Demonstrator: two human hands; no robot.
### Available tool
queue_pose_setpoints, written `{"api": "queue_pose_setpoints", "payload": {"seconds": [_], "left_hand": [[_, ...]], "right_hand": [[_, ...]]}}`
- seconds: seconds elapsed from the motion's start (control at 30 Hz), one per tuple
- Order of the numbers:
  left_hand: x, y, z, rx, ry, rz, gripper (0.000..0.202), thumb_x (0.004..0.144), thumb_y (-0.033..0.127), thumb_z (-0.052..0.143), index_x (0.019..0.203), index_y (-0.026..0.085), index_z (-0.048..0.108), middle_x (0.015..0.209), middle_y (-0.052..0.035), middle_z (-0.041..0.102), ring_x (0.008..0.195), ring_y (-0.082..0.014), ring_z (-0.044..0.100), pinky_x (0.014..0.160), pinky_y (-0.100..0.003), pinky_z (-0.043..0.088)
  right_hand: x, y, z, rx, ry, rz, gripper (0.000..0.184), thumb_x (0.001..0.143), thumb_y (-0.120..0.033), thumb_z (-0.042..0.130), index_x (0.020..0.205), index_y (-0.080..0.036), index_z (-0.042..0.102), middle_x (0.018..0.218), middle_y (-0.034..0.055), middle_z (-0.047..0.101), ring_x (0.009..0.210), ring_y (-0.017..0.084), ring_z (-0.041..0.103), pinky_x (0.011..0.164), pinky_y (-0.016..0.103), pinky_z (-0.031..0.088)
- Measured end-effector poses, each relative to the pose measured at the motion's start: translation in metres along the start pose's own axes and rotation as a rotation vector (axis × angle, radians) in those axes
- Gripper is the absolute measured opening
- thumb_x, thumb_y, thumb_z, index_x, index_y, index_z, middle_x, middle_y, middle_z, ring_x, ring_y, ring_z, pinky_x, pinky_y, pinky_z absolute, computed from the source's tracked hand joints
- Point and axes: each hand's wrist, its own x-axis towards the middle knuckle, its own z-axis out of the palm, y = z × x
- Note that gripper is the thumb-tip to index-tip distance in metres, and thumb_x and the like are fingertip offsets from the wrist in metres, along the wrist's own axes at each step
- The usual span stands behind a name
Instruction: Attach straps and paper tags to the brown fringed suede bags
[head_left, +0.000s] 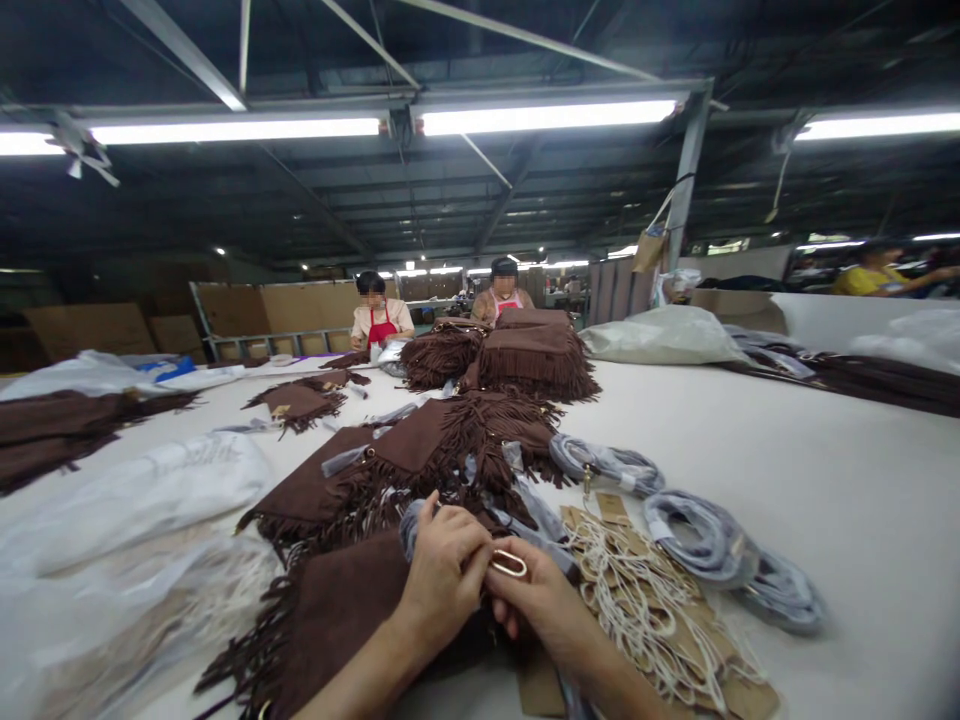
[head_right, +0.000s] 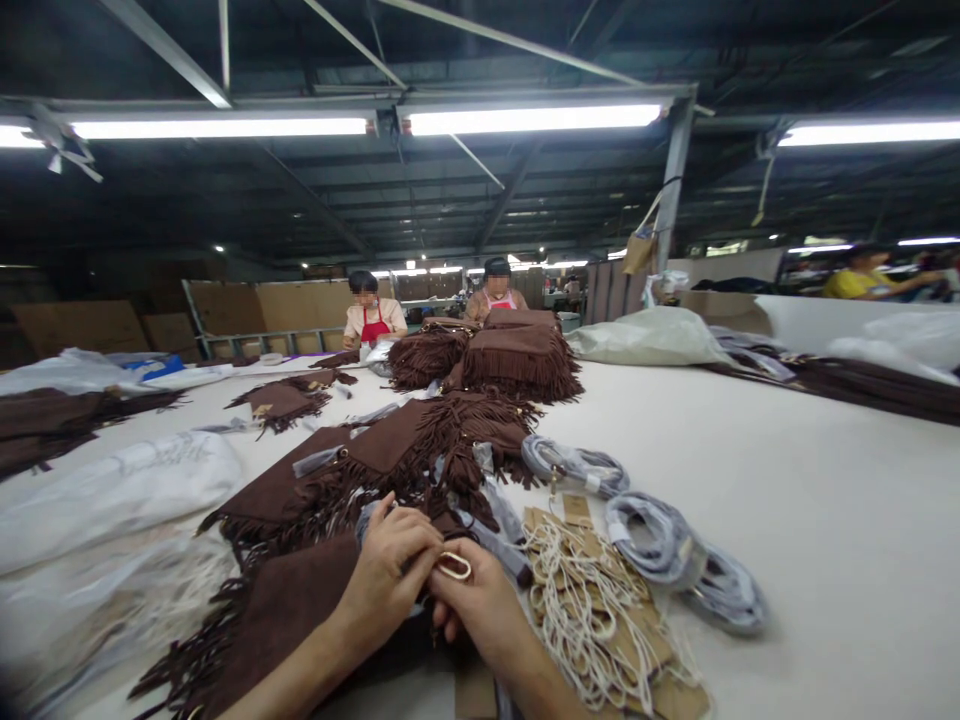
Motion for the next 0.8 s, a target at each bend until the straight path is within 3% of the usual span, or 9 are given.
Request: {"api": "queue_pose_setpoints", "payload": {"seconds": [0.1, 0.2, 0.33, 0.5, 0.57, 0.63, 0.73, 0.8], "left_hand": [[0.006, -0.013, -0.004, -0.007, 0.053, -0.077, 0.022, 0.089, 0.016, 0.048, 0.069, 0.019, 0.058, 0.075, 0.0006, 0.063, 0.079, -0.0163, 0.059, 0.109, -0.050, 0.021], [0.009, -0.027, -0.007, -0.006, 0.117, -0.128, 0.023, 0.091, 0.020, 0.046, 0.069, 0.019, 0.054, 0.073, 0.0001, 0.060, 0.077, -0.0167, 0.058, 0.106, -0.047, 0.028], [0.008, -0.033, -0.004, 0.010, 0.104, -0.124, 0.023, 0.091, 0.021, 0.044, 0.070, 0.019, 0.054, 0.073, 0.0003, 0.058, 0.077, -0.0170, 0.057, 0.107, -0.047, 0.027], [0.009, -0.021, -0.012, -0.066, 0.078, -0.071, 0.023, 0.093, 0.021, 0.045, 0.073, 0.019, 0.056, 0.077, -0.0003, 0.061, 0.080, -0.0164, 0.057, 0.107, -0.044, 0.026], [0.010, -0.013, -0.020, -0.110, 0.100, -0.028, 0.023, 0.093, 0.023, 0.046, 0.073, 0.019, 0.059, 0.082, -0.0025, 0.063, 0.085, -0.0184, 0.056, 0.099, -0.039, 0.035], [0.010, -0.004, -0.026, -0.184, 0.105, -0.044, 0.024, 0.092, 0.026, 0.048, 0.075, 0.019, 0.062, 0.082, -0.0038, 0.064, 0.084, -0.0192, 0.056, 0.084, -0.032, 0.042], [0.010, 0.005, -0.026, -0.456, -0.007, -0.246, 0.025, 0.091, 0.032, 0.051, 0.076, 0.017, 0.065, 0.070, -0.0021, 0.063, 0.062, -0.0139, 0.053, 0.060, -0.024, 0.041], [0.009, 0.007, -0.019, -0.682, -0.097, -0.416, 0.025, 0.085, 0.037, 0.056, 0.075, 0.015, 0.065, 0.064, -0.0008, 0.061, 0.049, -0.0101, 0.048, 0.048, -0.021, 0.036]], "right_hand": [[-0.003, -0.006, -0.007, 0.033, 0.116, -0.003, 0.044, 0.061, -0.036, 0.072, 0.096, -0.020, 0.050, 0.072, -0.0042, 0.060, 0.053, 0.010, 0.060, 0.037, 0.014, 0.038], [-0.004, -0.005, -0.014, -0.081, 0.269, -0.074, 0.036, 0.061, -0.031, 0.064, 0.090, -0.023, 0.047, 0.071, -0.0068, 0.053, 0.052, 0.014, 0.063, 0.031, 0.015, 0.037], [-0.010, -0.006, -0.021, -0.209, 0.089, 0.031, 0.021, 0.059, -0.026, 0.056, 0.078, -0.021, 0.051, 0.062, -0.0059, 0.054, 0.054, 0.017, 0.065, 0.032, 0.017, 0.042], [-0.027, -0.023, -0.029, -0.491, -0.117, 0.229, 0.010, 0.064, -0.016, 0.049, 0.068, -0.019, 0.058, 0.046, -0.0042, 0.056, 0.033, 0.007, 0.042, 0.032, 0.016, 0.032], [-0.031, -0.032, -0.033, -0.580, -0.120, 0.198, 0.009, 0.069, -0.017, 0.049, 0.067, -0.020, 0.057, 0.047, -0.0041, 0.055, 0.034, 0.008, 0.041, 0.033, 0.016, 0.030], [-0.032, -0.039, -0.036, -0.667, -0.055, 0.076, 0.011, 0.075, -0.021, 0.049, 0.066, -0.021, 0.053, 0.049, -0.0035, 0.055, 0.038, 0.009, 0.045, 0.034, 0.017, 0.030], [-0.029, -0.044, -0.035, -0.740, 0.086, -0.138, 0.021, 0.084, -0.033, 0.048, 0.066, -0.022, 0.050, 0.050, -0.0020, 0.057, 0.038, 0.010, 0.047, 0.035, 0.019, 0.034], [-0.026, -0.042, -0.032, -0.664, 0.126, -0.181, 0.026, 0.086, -0.041, 0.048, 0.070, -0.022, 0.050, 0.050, -0.0015, 0.061, 0.035, 0.010, 0.048, 0.035, 0.020, 0.035]]}}
